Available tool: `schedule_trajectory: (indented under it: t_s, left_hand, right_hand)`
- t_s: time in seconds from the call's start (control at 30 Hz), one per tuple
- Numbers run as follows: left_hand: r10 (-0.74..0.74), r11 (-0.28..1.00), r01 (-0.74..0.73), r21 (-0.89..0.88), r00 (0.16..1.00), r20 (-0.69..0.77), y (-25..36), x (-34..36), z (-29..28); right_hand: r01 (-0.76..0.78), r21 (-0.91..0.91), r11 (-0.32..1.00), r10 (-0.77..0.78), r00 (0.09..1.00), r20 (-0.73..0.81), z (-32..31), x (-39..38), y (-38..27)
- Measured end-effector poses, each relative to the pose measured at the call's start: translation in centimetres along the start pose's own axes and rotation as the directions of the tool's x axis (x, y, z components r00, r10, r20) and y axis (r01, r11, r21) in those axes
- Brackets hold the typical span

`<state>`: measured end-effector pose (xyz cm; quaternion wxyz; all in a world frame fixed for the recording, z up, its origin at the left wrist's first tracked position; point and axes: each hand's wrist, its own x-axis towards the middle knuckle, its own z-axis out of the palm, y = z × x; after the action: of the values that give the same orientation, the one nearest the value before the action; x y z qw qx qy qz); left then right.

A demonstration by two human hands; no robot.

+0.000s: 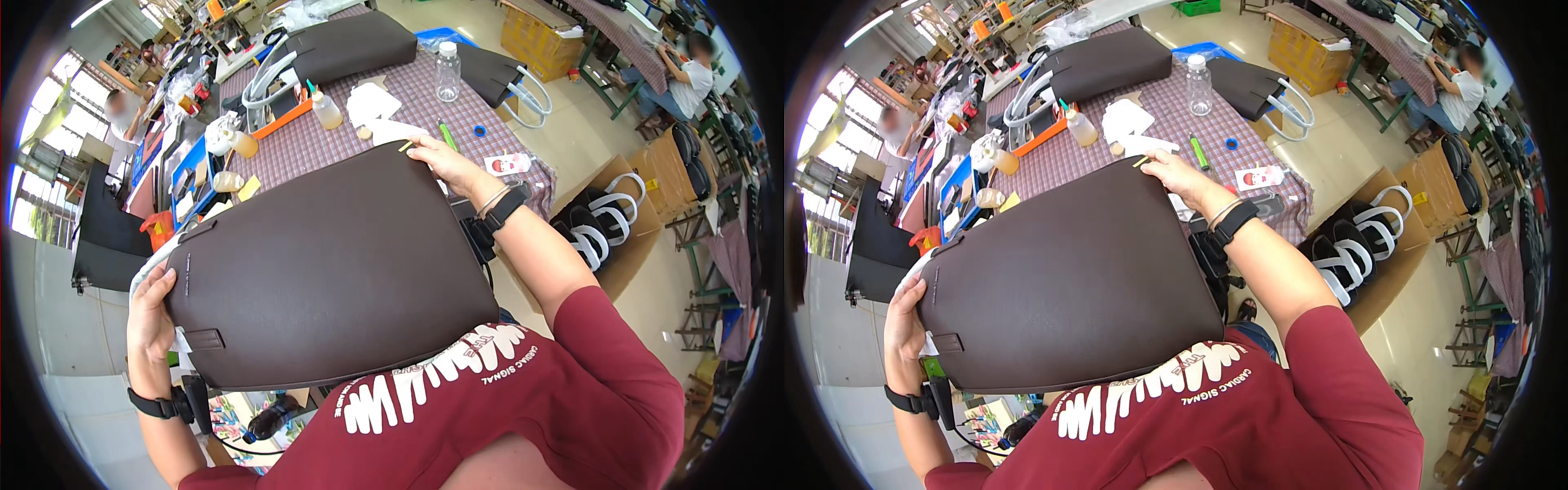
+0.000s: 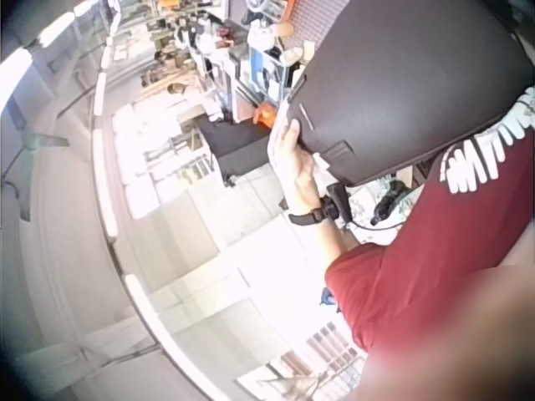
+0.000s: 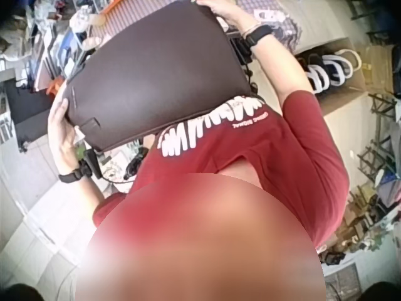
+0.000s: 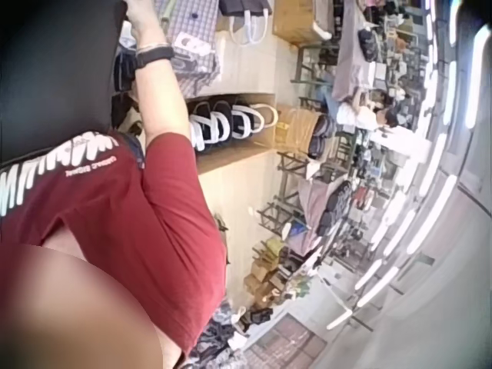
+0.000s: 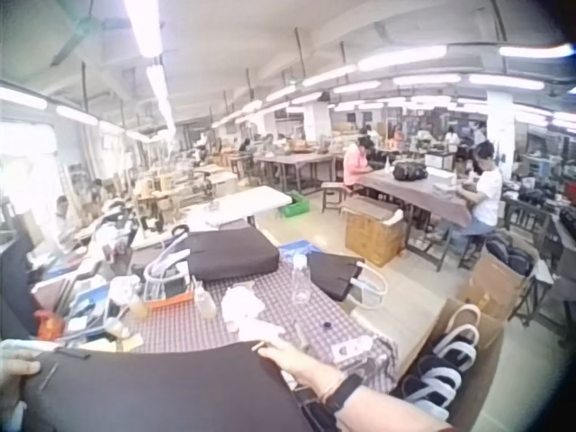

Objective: Inspecting, cleaning, and marking leather bags in a factory workshop.

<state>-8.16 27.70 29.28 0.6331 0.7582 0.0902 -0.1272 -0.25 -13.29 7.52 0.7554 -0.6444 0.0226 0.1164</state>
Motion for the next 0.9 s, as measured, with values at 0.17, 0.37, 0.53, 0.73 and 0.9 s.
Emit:
schedule_trajectory:
  t_s: [0.17, 0.37, 0.53, 0.73, 0.9]
  left_hand:
    - [-0.052, 0.997, 0.049, 0.056, 0.997, 0.057, -0.5, 1.7, -0.3]
    - [-0.014, 0.993, 0.011, 0.121, 1.000, 0.023, -0.4, 4.9, -1.7]
    - [0.091, 0.932, -0.078, 0.353, 0.996, -0.021, 4.0, 8.4, -2.9]
    - [0.021, 0.814, -0.030, 0.580, 1.000, 0.021, 6.7, 11.8, -1.7]
    - [-0.016, 0.763, 0.111, 0.636, 0.988, -0.153, 4.2, 13.4, -4.2]
  right_hand:
    - [-0.068, 0.028, 0.997, 0.068, 0.998, 0.000, 0.6, 0.6, 2.1]
    - [-0.141, 0.163, 0.976, 0.144, 0.989, -0.007, 1.4, 2.1, 4.5]
    - [-0.126, 0.262, 0.957, 0.112, 0.991, 0.068, 3.8, 2.7, 6.5]
    - [-0.104, 0.332, 0.938, 0.098, 0.995, 0.034, 4.9, 1.8, 7.6]
    - [0.102, 0.128, 0.986, -0.097, 0.994, -0.045, 3.0, 3.0, 6.0]
